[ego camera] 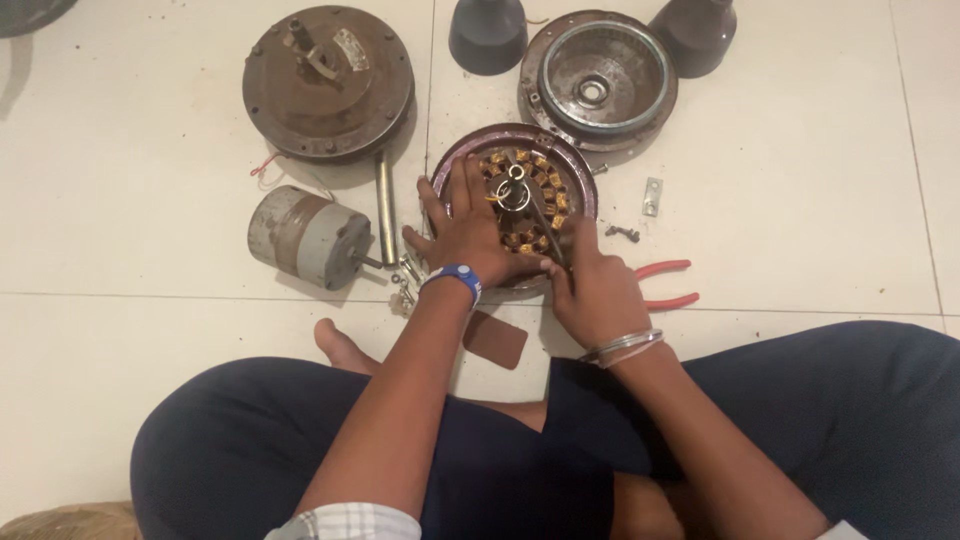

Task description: The person sits on the floor repairing a fan motor. They use a screwdriver to pry at the stator windings, reposition the stator housing, fit a circular rotor ring over the windings, press a bearing into the center, and handle small screws and pliers among the scattered motor parts.

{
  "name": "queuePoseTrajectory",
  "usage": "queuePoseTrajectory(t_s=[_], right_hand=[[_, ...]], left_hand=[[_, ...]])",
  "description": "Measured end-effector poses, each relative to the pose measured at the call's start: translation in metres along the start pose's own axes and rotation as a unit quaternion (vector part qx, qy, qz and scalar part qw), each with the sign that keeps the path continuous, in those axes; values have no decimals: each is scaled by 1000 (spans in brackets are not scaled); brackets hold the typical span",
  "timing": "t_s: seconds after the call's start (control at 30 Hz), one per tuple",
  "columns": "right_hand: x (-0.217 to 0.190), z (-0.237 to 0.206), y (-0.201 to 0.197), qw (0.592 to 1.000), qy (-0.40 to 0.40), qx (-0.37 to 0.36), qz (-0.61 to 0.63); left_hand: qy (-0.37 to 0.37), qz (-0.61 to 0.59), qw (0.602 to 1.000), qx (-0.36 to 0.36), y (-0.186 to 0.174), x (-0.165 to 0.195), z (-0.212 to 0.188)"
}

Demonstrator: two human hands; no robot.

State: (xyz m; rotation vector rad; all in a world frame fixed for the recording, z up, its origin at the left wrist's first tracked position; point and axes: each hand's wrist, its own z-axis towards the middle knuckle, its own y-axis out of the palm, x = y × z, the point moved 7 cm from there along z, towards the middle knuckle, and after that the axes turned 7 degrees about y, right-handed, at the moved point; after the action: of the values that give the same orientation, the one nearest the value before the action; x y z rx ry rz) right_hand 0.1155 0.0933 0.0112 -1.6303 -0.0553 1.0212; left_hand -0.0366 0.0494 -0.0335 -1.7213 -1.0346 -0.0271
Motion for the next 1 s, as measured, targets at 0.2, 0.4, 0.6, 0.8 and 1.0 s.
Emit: queuePoseTrajectory(t_s=[0.2,0.4,0.6,0.8,1.0], right_hand=[[15,-8,9,998,26,-21,-43],[12,-10,8,1000,5,-9,-10],[-4,-20,13,1000,-19,-6,20],[-4,-35,22,1000,-7,-14,17],[-4,-54,34,999,-16,-8,34]], left_hand=[[1,-6,1000,14,9,3,-3],[-3,-14,1000,22,10,3,-8],[8,-8,999,33,8,-9,-23],[1,-17,999,38,19,-19,-35],[9,-16,999,37,34,-37,-49]])
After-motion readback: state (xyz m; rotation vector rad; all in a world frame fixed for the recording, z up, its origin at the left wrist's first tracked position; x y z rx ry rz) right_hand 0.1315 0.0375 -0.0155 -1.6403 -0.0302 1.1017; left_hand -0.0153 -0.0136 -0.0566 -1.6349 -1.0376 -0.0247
